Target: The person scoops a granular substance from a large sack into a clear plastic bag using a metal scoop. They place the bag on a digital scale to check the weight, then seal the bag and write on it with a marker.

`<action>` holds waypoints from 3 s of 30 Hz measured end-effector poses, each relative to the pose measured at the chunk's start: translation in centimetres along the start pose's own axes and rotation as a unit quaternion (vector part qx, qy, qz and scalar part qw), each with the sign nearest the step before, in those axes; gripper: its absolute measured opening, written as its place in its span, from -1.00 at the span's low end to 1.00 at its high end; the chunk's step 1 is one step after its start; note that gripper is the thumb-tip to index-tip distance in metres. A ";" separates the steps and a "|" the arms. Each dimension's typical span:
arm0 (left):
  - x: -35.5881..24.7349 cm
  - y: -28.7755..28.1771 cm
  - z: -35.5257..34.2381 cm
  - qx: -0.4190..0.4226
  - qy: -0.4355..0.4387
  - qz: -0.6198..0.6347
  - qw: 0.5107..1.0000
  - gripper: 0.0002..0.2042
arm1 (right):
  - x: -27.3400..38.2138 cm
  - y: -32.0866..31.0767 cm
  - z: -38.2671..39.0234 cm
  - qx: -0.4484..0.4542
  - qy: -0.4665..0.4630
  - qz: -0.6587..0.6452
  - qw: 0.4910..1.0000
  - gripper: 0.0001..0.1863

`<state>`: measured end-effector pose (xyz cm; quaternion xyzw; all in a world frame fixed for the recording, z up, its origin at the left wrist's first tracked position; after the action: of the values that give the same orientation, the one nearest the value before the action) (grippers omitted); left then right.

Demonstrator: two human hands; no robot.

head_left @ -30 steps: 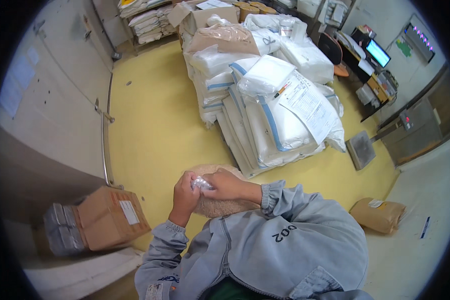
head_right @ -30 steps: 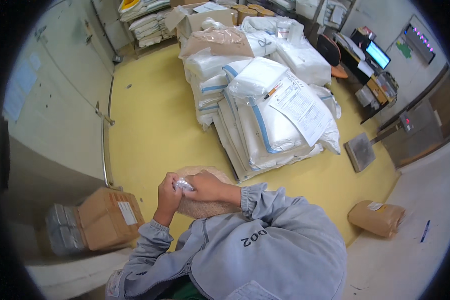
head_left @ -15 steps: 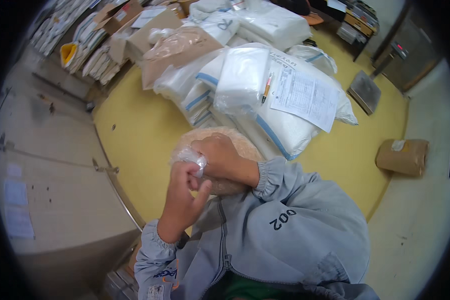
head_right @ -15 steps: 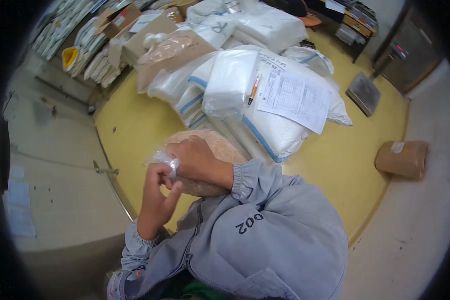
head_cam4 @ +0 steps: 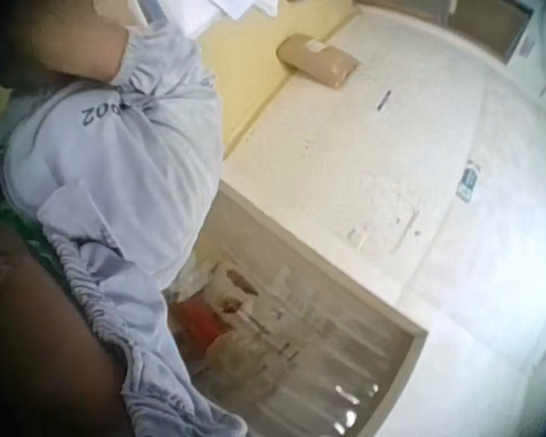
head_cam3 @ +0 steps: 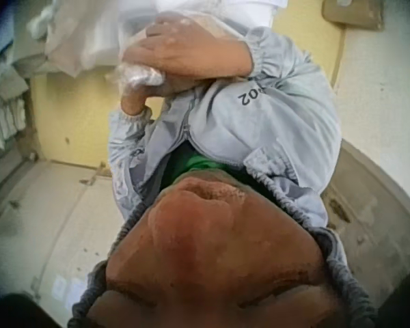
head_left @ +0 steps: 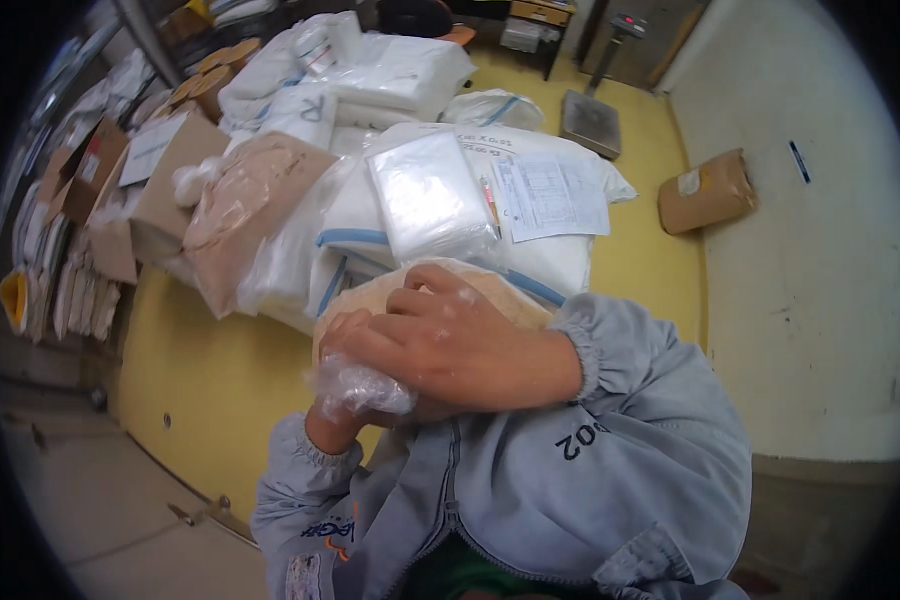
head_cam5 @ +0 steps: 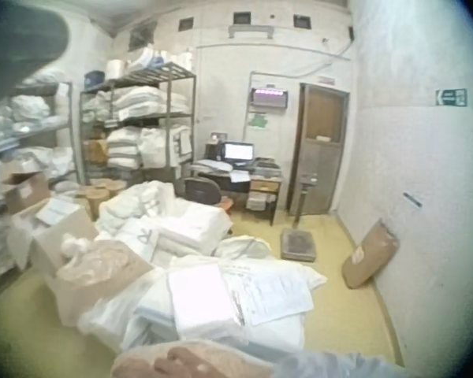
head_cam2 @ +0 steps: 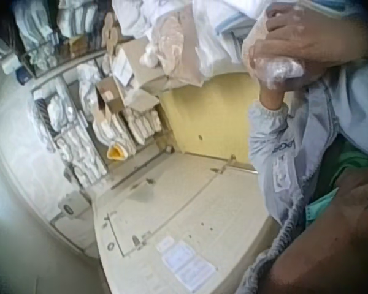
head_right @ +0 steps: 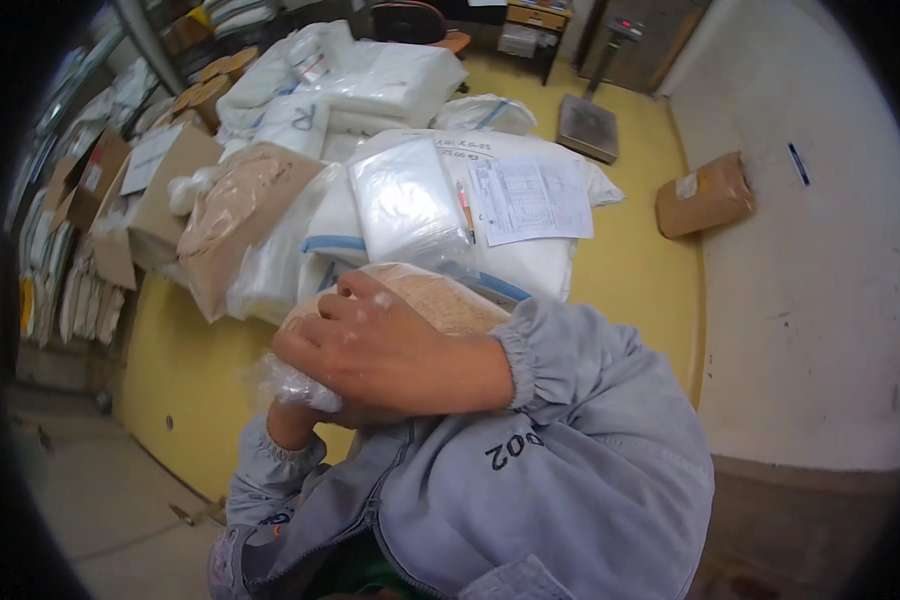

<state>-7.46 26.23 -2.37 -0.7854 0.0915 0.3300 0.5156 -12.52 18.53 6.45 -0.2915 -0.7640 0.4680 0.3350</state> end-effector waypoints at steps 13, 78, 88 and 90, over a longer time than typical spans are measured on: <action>8.4 -5.6 -5.9 -0.127 -0.084 -0.048 0.987 -0.89 | -33.8 10.6 15.5 0.019 0.562 -0.086 0.822 -0.71; 6.8 3.2 -25.6 0.228 0.190 0.004 0.955 -0.73 | -24.1 -6.9 17.0 -0.401 0.161 -0.357 0.828 -0.66; 20.9 7.7 -38.4 0.256 -0.041 0.126 0.958 -0.55 | -32.5 6.3 7.5 -0.315 0.237 -0.336 0.855 -0.77; 20.5 7.9 -38.6 0.261 -0.029 0.123 0.957 -0.59 | -33.0 7.0 7.1 -0.291 0.229 -0.308 0.876 -0.77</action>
<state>20.79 -6.92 -11.14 -0.5962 0.2554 0.3780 0.6607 2.83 -7.47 -10.19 -0.2247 -0.8187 0.0176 0.5282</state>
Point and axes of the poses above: each hand's wrist, its own z-axis away from the middle knuckle, its own y-axis out of the palm, x = y × z, the point moved 7 cm from there along -z, towards the middle knuckle, and after that the axes turned 10 degrees about x, right-handed, at the moved point
